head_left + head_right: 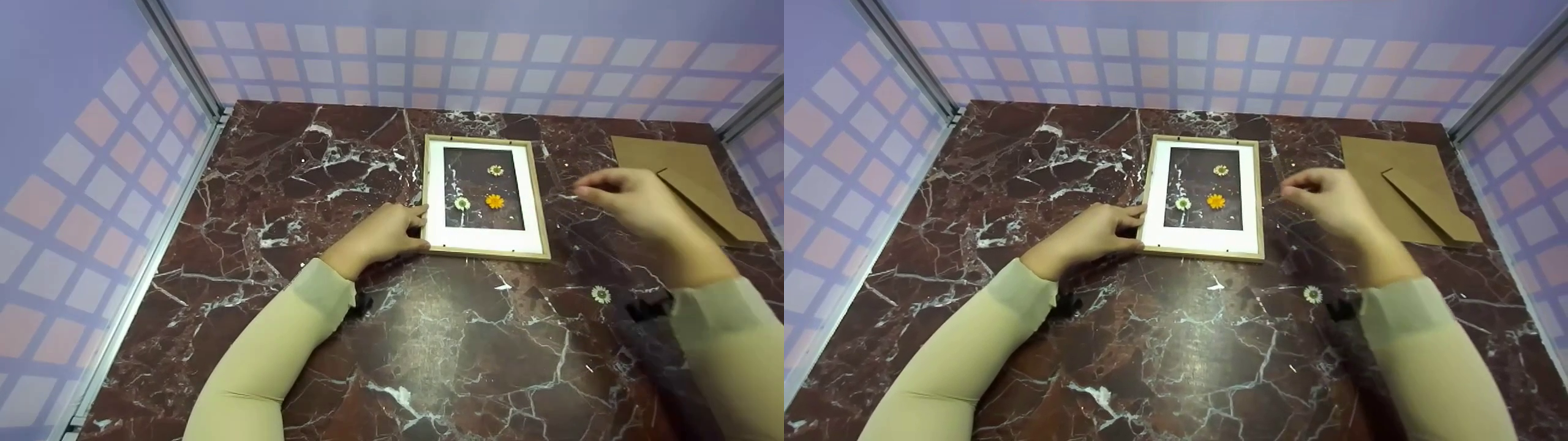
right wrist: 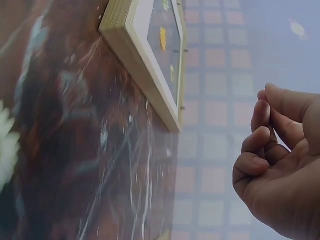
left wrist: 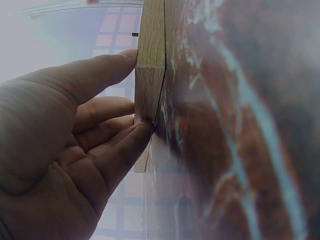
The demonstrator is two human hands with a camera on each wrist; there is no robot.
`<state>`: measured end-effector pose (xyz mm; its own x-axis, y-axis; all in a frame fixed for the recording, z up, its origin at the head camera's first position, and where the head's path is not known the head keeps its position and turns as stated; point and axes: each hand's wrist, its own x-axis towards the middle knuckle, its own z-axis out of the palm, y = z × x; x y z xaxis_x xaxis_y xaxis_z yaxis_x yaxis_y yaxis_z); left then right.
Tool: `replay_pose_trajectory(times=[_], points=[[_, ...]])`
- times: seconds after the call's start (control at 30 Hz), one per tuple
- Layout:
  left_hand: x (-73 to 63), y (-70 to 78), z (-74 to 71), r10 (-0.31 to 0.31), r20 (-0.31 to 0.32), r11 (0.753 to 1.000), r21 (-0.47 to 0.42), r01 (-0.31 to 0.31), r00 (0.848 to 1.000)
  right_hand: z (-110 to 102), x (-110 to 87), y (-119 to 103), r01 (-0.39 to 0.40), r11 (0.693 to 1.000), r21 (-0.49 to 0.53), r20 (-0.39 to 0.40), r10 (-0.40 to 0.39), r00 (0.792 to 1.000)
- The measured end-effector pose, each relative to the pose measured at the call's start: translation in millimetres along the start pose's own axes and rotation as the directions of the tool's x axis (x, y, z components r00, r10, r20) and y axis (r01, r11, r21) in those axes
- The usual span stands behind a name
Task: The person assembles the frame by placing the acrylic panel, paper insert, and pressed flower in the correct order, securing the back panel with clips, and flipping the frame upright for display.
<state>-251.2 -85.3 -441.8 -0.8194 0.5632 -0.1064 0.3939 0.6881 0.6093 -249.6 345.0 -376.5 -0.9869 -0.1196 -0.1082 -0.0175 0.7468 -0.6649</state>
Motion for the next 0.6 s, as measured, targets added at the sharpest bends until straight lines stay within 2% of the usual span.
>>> replay_pose_trajectory(times=[0.3,0.6], points=[[0.8,-1.1,1.4,-0.004,-0.005,1.000,0.004,0.004,1.000,-17.5,-44.5,21.0,0.041,0.996,0.077,-0.118,-0.031,0.992],[1.3,-1.1,1.3,-0.005,-0.003,1.000,0.000,0.005,1.000,-4.9,-88.9,40.7,0.080,0.978,0.194,-0.215,-0.037,0.976]])
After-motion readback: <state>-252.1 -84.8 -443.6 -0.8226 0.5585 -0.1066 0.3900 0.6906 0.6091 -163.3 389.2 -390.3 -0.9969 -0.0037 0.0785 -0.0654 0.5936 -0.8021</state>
